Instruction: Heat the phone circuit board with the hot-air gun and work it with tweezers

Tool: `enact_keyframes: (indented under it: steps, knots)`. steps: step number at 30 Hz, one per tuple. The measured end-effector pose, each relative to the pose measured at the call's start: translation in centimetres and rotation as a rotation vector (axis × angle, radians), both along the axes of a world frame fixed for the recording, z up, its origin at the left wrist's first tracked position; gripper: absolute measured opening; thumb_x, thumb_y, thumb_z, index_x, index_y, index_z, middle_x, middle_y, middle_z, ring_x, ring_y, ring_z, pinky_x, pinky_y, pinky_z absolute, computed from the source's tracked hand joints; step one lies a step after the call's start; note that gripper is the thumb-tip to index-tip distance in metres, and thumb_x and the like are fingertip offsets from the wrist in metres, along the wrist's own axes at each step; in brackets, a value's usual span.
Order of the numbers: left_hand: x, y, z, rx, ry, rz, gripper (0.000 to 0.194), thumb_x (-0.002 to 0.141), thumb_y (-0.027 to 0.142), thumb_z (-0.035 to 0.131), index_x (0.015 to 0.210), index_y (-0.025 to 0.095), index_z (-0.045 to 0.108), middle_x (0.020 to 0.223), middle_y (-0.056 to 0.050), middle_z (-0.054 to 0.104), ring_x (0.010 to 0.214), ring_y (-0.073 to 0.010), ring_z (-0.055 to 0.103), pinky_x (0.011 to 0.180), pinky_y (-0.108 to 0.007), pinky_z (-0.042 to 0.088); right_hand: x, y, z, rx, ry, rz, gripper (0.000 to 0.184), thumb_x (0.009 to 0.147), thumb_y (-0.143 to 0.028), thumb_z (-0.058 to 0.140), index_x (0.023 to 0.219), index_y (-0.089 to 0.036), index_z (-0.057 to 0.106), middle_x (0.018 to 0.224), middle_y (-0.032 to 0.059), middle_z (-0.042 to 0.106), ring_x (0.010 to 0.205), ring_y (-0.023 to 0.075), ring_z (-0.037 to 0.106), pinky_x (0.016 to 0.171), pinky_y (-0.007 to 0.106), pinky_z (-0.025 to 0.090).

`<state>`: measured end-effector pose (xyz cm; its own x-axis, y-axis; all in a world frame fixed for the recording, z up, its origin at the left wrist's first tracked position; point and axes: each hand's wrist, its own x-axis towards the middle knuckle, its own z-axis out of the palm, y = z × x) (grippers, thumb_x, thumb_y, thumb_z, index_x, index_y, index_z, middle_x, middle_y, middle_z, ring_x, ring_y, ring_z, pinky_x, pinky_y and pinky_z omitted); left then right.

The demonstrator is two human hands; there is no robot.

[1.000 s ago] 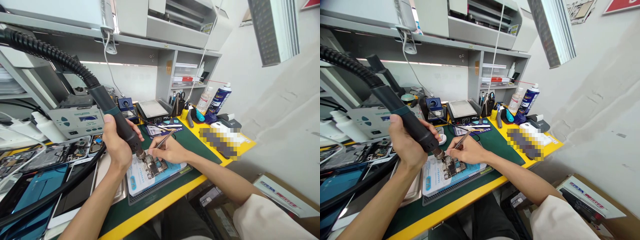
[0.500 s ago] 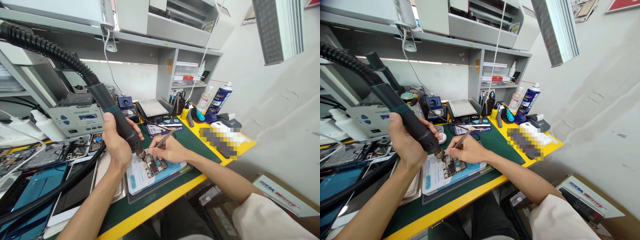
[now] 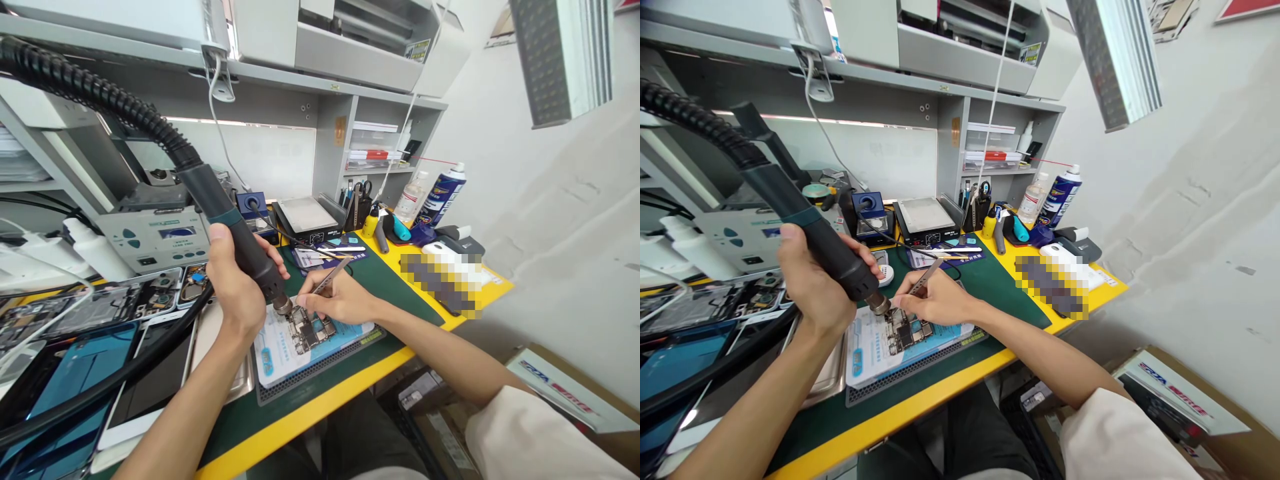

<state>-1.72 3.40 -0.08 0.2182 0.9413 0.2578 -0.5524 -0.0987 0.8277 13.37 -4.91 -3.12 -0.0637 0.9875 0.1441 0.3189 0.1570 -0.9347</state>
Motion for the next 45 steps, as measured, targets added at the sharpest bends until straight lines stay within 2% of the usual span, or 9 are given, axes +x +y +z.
enact_keyframes:
  steps: [16, 25, 29, 45]
  knots:
    - [0.04, -0.11, 0.12, 0.007, 0.004, -0.007, 0.059, 0.094, 0.074, 0.048, 0.071, 0.021, 0.063, 0.058, -0.003, 0.062, 0.046, -0.0174, 0.058, 0.046, -0.032, 0.049, 0.02, -0.04, -0.10, -0.009, 0.003, 0.009, 0.019, 0.090, -0.033, 0.078, 0.085, -0.016, 0.070, 0.067, -0.0001, 0.067, 0.053, 0.0120, 0.058, 0.049, 0.024, 0.045]
    - [0.05, -0.15, 0.10, 0.022, 0.006, -0.002, 0.061, 0.095, 0.075, 0.045, 0.072, 0.021, 0.062, 0.058, -0.002, 0.063, 0.045, -0.0171, 0.057, 0.045, -0.032, 0.048, -0.09, -0.13, 0.06, -0.024, -0.003, -0.011, 0.026, 0.088, -0.039, 0.082, 0.085, -0.017, 0.070, 0.067, -0.0001, 0.067, 0.055, 0.0129, 0.059, 0.052, 0.024, 0.047]
    - [-0.11, -0.20, 0.15, -0.004, 0.001, -0.030, 0.058, 0.097, 0.071, 0.046, 0.071, 0.022, 0.063, 0.060, -0.002, 0.063, 0.046, -0.0170, 0.058, 0.047, -0.033, 0.049, -0.12, -0.14, 0.02, -0.017, 0.001, -0.003, 0.027, 0.089, -0.040, 0.083, 0.085, -0.017, 0.069, 0.067, -0.0002, 0.067, 0.055, 0.0129, 0.059, 0.051, 0.024, 0.047]
    - [0.05, -0.15, 0.03, 0.034, 0.014, 0.005, 0.061, 0.096, 0.073, 0.043, 0.071, 0.021, 0.062, 0.059, -0.003, 0.062, 0.045, -0.0175, 0.057, 0.046, -0.032, 0.049, -0.20, -0.15, 0.01, 0.000, 0.010, 0.003, 0.028, 0.089, -0.041, 0.082, 0.085, -0.017, 0.069, 0.068, 0.0010, 0.068, 0.056, 0.0133, 0.060, 0.052, 0.025, 0.048]
